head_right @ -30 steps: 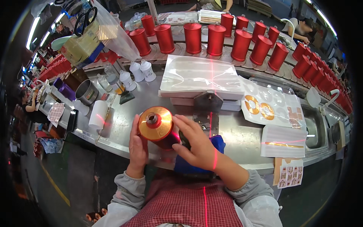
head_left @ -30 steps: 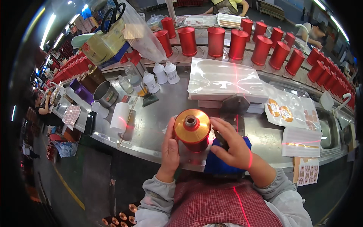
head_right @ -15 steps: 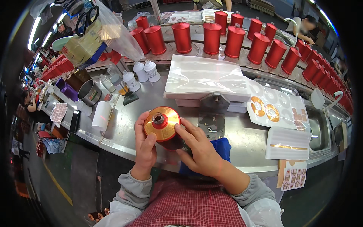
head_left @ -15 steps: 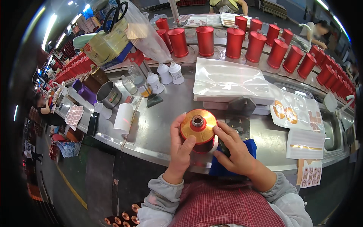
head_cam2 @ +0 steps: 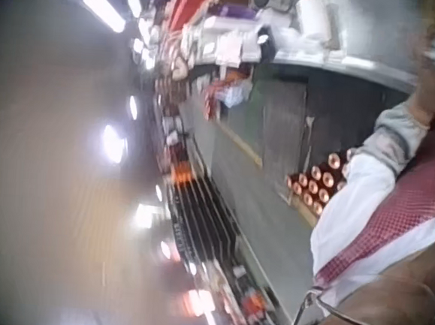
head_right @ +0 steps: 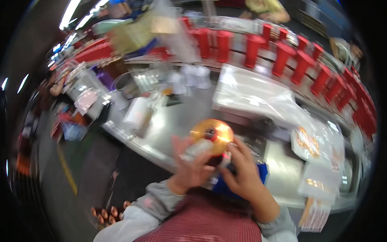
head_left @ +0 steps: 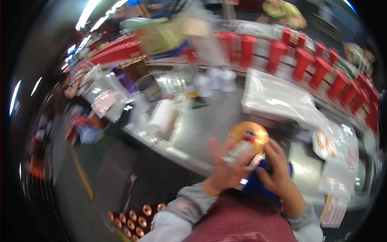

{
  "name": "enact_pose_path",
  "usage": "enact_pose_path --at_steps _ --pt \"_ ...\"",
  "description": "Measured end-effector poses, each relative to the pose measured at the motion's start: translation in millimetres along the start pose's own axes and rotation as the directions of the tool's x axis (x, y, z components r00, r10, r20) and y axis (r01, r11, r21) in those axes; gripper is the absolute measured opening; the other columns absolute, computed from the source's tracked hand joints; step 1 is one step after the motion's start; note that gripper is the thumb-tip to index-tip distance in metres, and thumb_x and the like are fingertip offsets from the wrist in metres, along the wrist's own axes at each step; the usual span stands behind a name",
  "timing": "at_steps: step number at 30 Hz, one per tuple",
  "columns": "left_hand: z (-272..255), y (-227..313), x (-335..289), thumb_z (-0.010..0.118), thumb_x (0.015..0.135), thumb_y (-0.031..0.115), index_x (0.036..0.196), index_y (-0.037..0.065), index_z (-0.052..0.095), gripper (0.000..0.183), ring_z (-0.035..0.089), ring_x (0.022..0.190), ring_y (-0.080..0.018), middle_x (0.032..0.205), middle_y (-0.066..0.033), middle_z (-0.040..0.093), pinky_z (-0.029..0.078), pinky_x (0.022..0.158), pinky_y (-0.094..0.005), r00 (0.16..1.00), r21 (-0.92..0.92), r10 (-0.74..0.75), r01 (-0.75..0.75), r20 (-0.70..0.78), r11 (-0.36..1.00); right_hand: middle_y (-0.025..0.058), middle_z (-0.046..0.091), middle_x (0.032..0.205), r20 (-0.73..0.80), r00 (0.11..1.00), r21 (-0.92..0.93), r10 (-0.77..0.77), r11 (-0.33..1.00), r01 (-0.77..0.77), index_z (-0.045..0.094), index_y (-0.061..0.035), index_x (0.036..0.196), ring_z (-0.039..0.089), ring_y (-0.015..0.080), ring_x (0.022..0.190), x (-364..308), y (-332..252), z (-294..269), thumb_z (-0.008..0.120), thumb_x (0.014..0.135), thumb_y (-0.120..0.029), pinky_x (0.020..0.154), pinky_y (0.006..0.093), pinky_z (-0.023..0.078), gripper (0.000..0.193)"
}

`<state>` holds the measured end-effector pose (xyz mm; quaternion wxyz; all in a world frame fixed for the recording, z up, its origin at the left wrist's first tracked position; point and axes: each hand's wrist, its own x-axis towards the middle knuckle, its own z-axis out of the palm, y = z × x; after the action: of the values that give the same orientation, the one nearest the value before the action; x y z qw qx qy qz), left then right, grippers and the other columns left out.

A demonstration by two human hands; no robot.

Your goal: The person cleans the surface of a red cylindrical container with a green cloth. They peel a gold decorative sticker from a sheet and align it on the container's body. The person uses a small green tool to press the sticker firmly and remove air bubbles.

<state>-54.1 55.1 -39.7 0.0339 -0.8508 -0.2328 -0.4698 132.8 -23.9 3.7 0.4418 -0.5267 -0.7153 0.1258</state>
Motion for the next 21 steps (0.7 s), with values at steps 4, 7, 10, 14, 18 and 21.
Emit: enact_pose_path --at_steps 4,7,10,14,18,21 --pt "12.0 12.4 24.3 0.062 0.089 0.03 0.125 0.017 0.055 0.039 0.049 0.126 -0.0353 0.126 -0.0076 0.06 0.012 0.112 -0.0662 0.99 -0.104 0.112 -0.121 -0.085 0.987 0.0262 0.045 0.137 -0.065 0.997 -0.091 0.043 0.995 -0.049 0.043 0.0022 0.137 0.046 0.0407 0.128 -9.0 0.9 -9.2 0.063 0.073 0.003 0.107 0.0433 0.037 0.067" --pt "10.6 6.4 29.2 0.069 0.083 0.026 0.129 0.01 0.051 0.051 0.041 0.133 -0.0386 0.136 -0.0136 0.051 0.012 0.114 -0.0609 0.991 -0.224 0.07 -0.093 -0.11 0.97 0.0237 0.057 0.124 -0.068 0.998 -0.163 0.016 0.986 -0.027 0.045 0.0032 0.135 0.056 0.0357 0.118 1.6 -4.8 -24.6 0.057 0.075 0.004 0.103 0.0402 0.041 0.061" --pt "3.7 0.5 35.7 0.075 0.077 0.03 0.145 0.004 0.028 0.086 0.031 0.136 -0.0442 0.146 -0.0251 0.034 0.023 0.112 -0.0544 0.973 -0.413 -0.232 0.207 -0.009 0.887 0.0157 0.062 0.103 -0.111 0.99 0.041 0.084 0.996 -0.08 0.056 0.0003 0.11 0.062 0.0291 0.092 11.4 2.2 -40.4 0.057 0.079 0.004 0.084 0.038 0.048 0.03" --pt "23.8 -10.3 28.2 0.08 0.072 0.026 0.148 0.001 0.012 0.105 0.039 0.127 -0.0467 0.144 -0.0275 0.034 0.034 0.108 -0.0464 0.941 -0.591 -0.314 0.325 0.126 0.738 0.0112 0.057 0.085 0.062 0.938 -0.356 -0.342 0.87 0.341 0.058 -0.0029 0.098 0.055 0.0314 0.079 66.5 -28.3 -34.6 0.067 0.071 0.002 0.072 0.042 0.044 0.028" --pt "29.4 -10.9 33.3 0.079 0.071 0.026 0.149 0.0 0.01 0.107 0.042 0.124 -0.0464 0.138 -0.028 0.04 0.035 0.106 -0.0474 0.945 -0.569 -0.327 0.281 0.022 0.773 0.008 0.056 0.085 0.26 0.863 -0.188 -0.434 0.853 0.486 0.061 -0.005 0.084 0.05 0.0296 0.079 69.0 -36.5 -36.9 0.07 0.06 -0.002 0.068 0.0401 0.041 0.026" --pt "23.8 -14.1 33.4 0.078 0.072 0.027 0.15 0.0 0.009 0.108 0.042 0.124 -0.0455 0.137 -0.0278 0.041 0.035 0.106 -0.0466 0.937 -0.597 -0.344 0.308 0.057 0.74 0.0075 0.055 0.084 0.137 0.868 -0.361 -0.476 0.793 0.492 0.061 -0.0053 0.085 0.05 0.03 0.078 74.4 -37.5 -28.1 0.069 0.061 -0.004 0.068 0.0409 0.04 0.025"
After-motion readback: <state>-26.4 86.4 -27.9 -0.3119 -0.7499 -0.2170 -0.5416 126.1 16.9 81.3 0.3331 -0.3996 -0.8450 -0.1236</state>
